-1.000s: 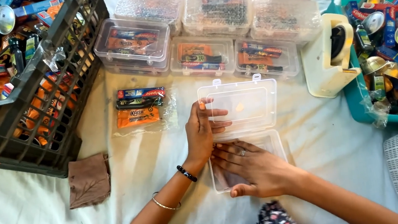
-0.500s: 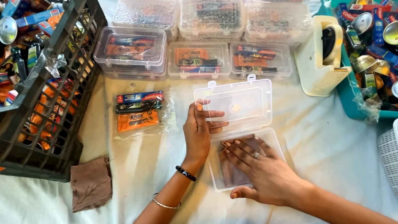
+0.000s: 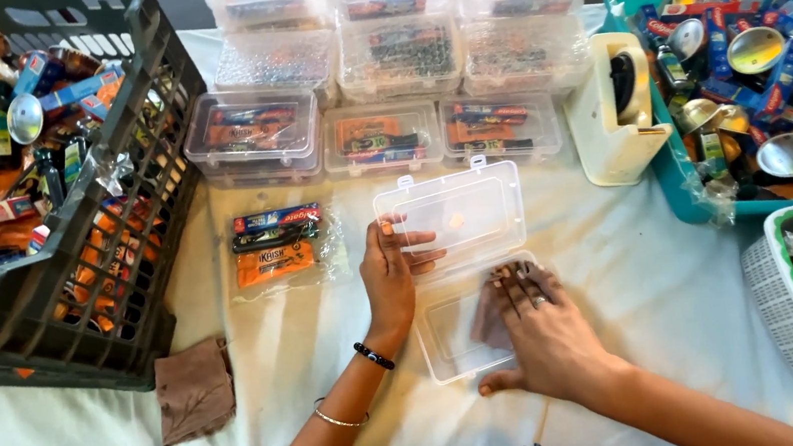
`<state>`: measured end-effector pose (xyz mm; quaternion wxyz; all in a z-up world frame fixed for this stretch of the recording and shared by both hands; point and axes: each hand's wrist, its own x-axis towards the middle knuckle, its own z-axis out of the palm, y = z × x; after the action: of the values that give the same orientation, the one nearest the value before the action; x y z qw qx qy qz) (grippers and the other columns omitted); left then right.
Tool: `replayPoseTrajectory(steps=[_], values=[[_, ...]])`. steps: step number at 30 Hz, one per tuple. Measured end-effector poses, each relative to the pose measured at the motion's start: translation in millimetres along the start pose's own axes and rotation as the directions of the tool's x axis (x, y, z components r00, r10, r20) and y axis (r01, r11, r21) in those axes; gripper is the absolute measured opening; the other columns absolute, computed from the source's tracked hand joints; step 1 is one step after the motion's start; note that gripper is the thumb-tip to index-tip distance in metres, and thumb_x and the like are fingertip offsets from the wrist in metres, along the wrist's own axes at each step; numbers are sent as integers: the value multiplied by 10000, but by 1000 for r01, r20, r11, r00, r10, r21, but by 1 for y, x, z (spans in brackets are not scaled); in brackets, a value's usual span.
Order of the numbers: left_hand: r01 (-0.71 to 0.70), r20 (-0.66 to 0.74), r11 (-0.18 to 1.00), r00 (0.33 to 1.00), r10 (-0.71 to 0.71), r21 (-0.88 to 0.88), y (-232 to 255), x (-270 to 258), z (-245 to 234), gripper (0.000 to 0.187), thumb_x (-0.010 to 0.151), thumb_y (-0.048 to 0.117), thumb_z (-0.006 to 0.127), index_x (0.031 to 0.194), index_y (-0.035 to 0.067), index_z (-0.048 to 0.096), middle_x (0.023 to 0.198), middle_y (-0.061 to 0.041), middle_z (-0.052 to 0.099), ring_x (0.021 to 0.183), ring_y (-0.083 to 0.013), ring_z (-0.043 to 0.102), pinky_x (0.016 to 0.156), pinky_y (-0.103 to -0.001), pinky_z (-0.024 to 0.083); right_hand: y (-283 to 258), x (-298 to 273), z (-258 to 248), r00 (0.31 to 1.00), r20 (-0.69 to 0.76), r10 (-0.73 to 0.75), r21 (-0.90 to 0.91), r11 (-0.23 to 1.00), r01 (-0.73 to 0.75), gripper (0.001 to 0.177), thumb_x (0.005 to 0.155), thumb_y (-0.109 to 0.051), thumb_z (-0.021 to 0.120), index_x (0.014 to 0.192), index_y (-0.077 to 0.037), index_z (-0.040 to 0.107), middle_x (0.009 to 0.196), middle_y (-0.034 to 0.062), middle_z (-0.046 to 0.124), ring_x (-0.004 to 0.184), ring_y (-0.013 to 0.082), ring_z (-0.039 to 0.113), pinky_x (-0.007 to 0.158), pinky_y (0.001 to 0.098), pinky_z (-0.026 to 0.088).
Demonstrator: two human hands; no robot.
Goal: Assembling toiletry kits by putting items like toothbrushes, toothpaste, and soap into clear plastic boxes and bags.
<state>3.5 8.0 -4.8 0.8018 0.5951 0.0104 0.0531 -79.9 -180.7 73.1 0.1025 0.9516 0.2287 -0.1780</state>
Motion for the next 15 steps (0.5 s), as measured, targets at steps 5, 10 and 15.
replayPoseTrajectory(steps=[5,10,15], values=[[-9,-29,1000,1000,10,26,0,-4,6,524,1055,515,346,1232,51,512,961,-148,757,772,-251,795,614,-278,587,4,5,24,998,-59,30,-6,1000,-31,1322,699,-879,608,1479,146,309,1526,322,404,1395,376,476,1130,723,57],[2,-103,1000,995,-2,-1,-4,-7,5,528,1064,514,347,1195,37,531,968,-141,751,760,-243,790,626,-284,586,-12,-10,31,990,65,125,22,992,-127,653,921,-617,598,1002,21,714,930,181,752,896,267,740,1222,505,286],[-140,-142,980,977,160,139,11,-11,8,468,1093,434,372,1250,19,520,1027,-150,723,849,-266,754,716,-306,562,-11,-8,70,948,-317,43,144,990,4,258,819,-366,707,772,-116,756,747,111,735,772,235,730,1057,451,404]])
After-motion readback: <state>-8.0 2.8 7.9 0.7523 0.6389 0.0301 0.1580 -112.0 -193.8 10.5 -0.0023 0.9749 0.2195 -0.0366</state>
